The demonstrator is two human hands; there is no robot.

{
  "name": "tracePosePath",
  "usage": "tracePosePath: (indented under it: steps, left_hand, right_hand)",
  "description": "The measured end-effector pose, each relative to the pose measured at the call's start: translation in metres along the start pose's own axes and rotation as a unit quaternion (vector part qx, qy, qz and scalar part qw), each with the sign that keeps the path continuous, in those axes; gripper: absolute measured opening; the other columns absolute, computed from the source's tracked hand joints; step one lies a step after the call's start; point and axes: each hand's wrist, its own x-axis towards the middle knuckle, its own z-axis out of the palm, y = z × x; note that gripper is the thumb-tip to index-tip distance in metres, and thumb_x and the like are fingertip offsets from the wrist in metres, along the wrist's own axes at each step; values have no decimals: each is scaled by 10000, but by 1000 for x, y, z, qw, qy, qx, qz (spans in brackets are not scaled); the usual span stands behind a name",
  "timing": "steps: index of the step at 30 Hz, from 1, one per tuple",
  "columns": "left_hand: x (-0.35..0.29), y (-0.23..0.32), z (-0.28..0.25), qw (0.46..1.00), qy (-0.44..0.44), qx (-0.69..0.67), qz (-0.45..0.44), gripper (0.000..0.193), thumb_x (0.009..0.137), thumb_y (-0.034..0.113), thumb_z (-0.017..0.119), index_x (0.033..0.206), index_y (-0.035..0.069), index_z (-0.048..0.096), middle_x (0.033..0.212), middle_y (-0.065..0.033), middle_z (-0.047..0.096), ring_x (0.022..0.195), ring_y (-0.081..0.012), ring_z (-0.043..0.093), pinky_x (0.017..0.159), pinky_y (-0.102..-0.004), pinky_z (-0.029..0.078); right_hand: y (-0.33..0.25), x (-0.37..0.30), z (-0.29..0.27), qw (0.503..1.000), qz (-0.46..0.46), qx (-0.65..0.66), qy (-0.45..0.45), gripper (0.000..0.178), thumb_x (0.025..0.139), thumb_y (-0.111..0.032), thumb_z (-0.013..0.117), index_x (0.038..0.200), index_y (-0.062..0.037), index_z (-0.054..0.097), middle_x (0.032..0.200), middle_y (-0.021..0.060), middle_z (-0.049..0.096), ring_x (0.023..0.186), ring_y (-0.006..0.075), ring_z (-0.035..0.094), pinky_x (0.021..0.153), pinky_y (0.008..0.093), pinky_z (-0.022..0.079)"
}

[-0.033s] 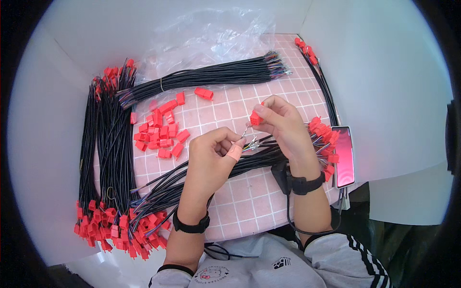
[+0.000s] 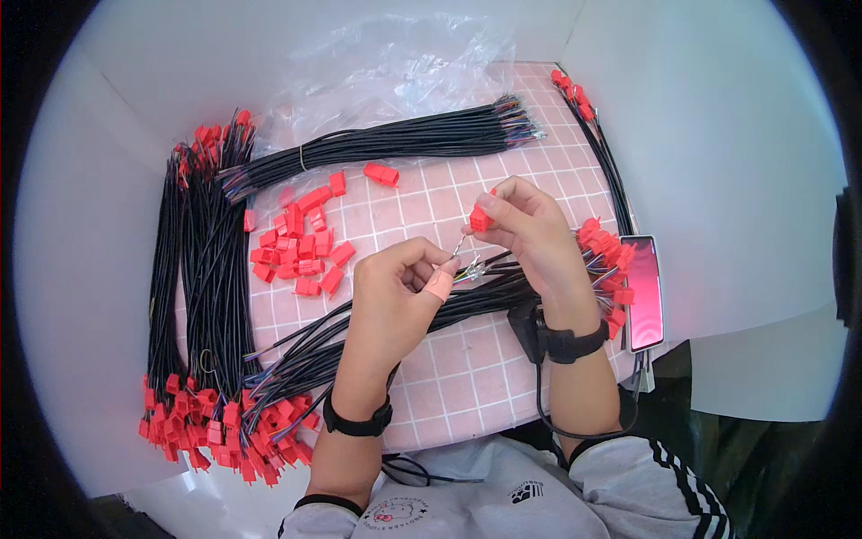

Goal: Inserting multiple colored wires into red electronic connectors.

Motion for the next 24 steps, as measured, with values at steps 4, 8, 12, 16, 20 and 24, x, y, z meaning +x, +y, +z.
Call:
tracePosePath:
  steps: [4,8,12,16,20,24]
  left_hand:
    - [2,2,-1,1000,-13,-2,-15,55,757,33,599,739,-18,599,563,38,503,510,-13,418,462,-172,301]
    - [1,5,0,1000,-21,6,-19,55,756,34,599,741,-19,597,561,41,498,506,-12,412,461,-168,296]
    - [2,2,-1,1000,-20,8,-13,60,757,40,602,744,-19,597,561,39,499,508,-13,412,463,-168,294]
    - [3,-1,0,1000,-20,-3,-21,67,761,46,604,743,-19,598,564,37,502,513,-15,415,466,-173,296]
    - [3,0,-1,1000,-16,-1,-19,70,761,46,604,740,-21,598,566,35,505,515,-16,416,469,-177,298]
    - [3,1,-1,1000,-17,-9,-20,72,761,46,602,739,-22,598,565,35,506,517,-16,419,470,-178,297]
  right_hand:
    - [0,4,0,1000,-5,-6,1,133,799,-134,606,763,-52,509,741,34,566,688,123,591,645,252,515]
    - [-1,1,4,1000,-13,-6,-6,156,781,-143,631,746,-49,512,725,40,572,684,117,595,621,237,521]
    - [-2,0,7,1000,-8,-11,-8,156,777,-131,635,740,-50,507,731,34,562,682,117,596,610,235,522]
    - [0,1,7,1000,-20,-11,-19,149,770,-95,637,732,-52,500,746,27,549,681,118,599,603,232,519]
    - [-2,-2,10,999,-29,-18,-35,151,766,-81,639,732,-49,496,750,28,552,680,119,600,605,232,517]
    - [1,-2,10,998,-44,-34,-39,155,761,-75,644,734,-43,494,750,35,564,675,116,599,589,223,508]
